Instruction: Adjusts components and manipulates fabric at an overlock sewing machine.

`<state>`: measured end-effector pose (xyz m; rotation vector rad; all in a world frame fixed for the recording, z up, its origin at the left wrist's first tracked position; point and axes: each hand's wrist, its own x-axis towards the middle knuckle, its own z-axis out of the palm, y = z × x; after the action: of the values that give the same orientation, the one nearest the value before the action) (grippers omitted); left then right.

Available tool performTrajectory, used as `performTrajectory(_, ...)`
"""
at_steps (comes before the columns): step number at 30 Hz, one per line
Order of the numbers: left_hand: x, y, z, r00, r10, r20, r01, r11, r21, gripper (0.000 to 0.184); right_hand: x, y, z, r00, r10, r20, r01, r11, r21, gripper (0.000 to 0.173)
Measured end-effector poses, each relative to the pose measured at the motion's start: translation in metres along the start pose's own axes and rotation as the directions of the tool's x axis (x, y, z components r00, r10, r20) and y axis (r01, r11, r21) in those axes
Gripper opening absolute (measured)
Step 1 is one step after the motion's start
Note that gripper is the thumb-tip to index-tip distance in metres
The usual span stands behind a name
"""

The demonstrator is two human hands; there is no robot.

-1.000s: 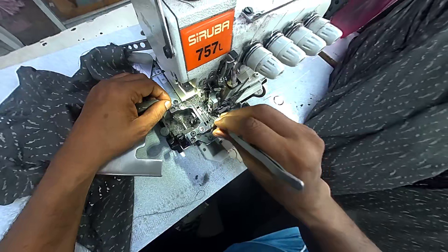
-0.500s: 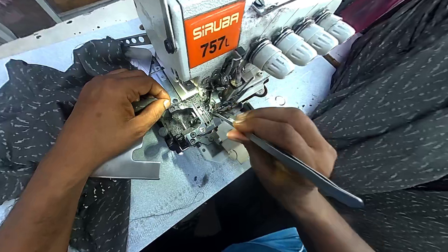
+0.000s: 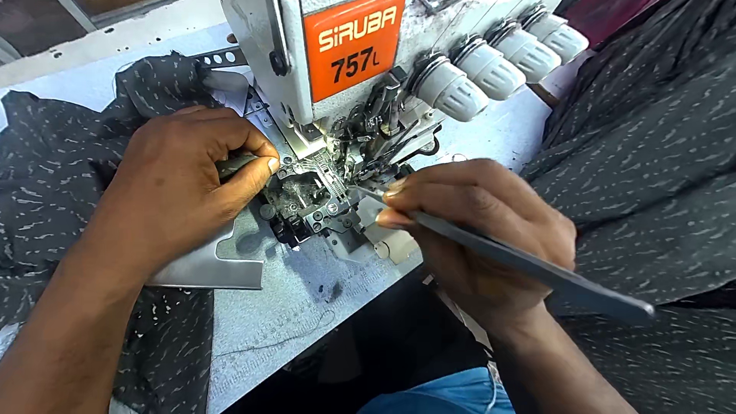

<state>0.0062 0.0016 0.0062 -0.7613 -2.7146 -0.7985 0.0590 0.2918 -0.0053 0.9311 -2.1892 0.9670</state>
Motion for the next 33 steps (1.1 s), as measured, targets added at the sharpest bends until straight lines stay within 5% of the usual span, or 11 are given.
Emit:
performTrajectory(5, 0.001, 0.001, -0.001, 1.0, -0.002, 0.01, 0.002, 1.0, -0.016, 0.019, 0.003, -0.001, 0.006, 1.0, 0.006, 0.006, -0.006, 0.998, -0.064, 0.007)
performTrajectory(11, 0.0, 0.001, 0.0, 1.0, -0.009, 0.005, 0.009, 0.999, -0.032, 0.019, 0.02, -0.004, -0.007, 0.973, 0.113, 0.2, -0.095, 0.991, -0.099, 0.01)
performTrajectory(20, 0.0, 0.001, 0.001, 1.0, -0.002, -0.018, 0.002, 1.0, 0.016, 0.019, 0.003, -0.004, -0.002, 0.995, 0.086, 0.041, -0.085, 0.996, -0.017, 0.008)
performTrajectory(33, 0.0, 0.0, 0.001, 1.0, 0.001, -0.014, -0.001, 1.0, 0.021, 0.02, 0.006, -0.011, 0.0, 0.99, 0.118, 0.077, -0.109, 0.987, -0.115, 0.009)
